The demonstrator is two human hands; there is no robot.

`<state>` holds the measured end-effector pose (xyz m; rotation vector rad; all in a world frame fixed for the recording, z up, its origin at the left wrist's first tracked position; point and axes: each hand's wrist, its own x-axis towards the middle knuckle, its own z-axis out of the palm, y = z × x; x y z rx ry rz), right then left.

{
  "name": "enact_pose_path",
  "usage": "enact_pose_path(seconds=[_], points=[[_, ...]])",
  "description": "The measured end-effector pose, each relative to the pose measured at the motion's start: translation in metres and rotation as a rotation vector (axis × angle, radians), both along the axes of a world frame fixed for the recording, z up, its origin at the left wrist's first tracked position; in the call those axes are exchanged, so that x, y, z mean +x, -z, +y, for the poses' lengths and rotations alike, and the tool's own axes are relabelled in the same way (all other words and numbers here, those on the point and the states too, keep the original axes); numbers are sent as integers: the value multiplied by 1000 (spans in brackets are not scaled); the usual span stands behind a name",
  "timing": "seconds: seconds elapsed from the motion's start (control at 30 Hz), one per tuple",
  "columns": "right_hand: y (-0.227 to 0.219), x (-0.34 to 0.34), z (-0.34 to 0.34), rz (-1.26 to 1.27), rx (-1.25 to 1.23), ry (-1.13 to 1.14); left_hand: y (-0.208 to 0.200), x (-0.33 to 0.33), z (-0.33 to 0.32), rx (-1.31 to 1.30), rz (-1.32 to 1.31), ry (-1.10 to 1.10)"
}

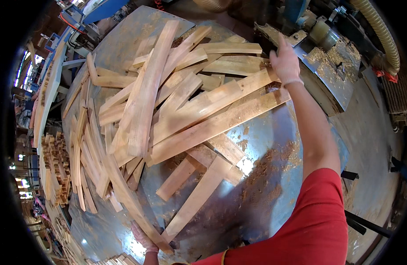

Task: The person picks up thin wooden planks from a pile on a metal table and stacks them into a neat, aligned pile. The person uses both hands to handle the planks, occasionally adjusting the stack to ensure alignment. The task is performed in a workshop environment with sawdust visible on the floor.

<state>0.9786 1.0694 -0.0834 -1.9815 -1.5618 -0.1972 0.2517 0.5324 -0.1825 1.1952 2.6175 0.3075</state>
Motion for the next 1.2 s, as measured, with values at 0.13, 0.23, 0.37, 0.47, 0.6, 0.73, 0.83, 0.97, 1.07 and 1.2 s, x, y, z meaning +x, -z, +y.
enact_pose_path(seconds=[0.13,0.23,0.37,0.47,0.6,0.73,0.83,0.97,1.07,1.2], points=[[-31,-10,61,187,-58,-47,-3,15,-10,93,410,304],[-37,-51,92,277,-165,-285,-56,20,24,34,160,371],[-51,-147,117,226,-398,-475,-96,12,70,329,-245,-175],[-55,-183,143,48,-306,-420,-131,48,115,335,-771,-467],[-65,-237,177,-102,-404,-565,-140,128,123,234,-851,-140],[-60,-278,190,-58,-761,-495,-116,133,89,183,-883,-310],[-4,-250,219,822,-844,-614,-85,118,72,30,-747,-202],[15,-275,196,902,-994,-748,-110,132,87,-46,-802,-326],[22,-267,161,789,-961,-761,-128,135,97,14,-860,-307],[4,-261,91,190,-826,-798,-113,120,82,125,-852,-294]])
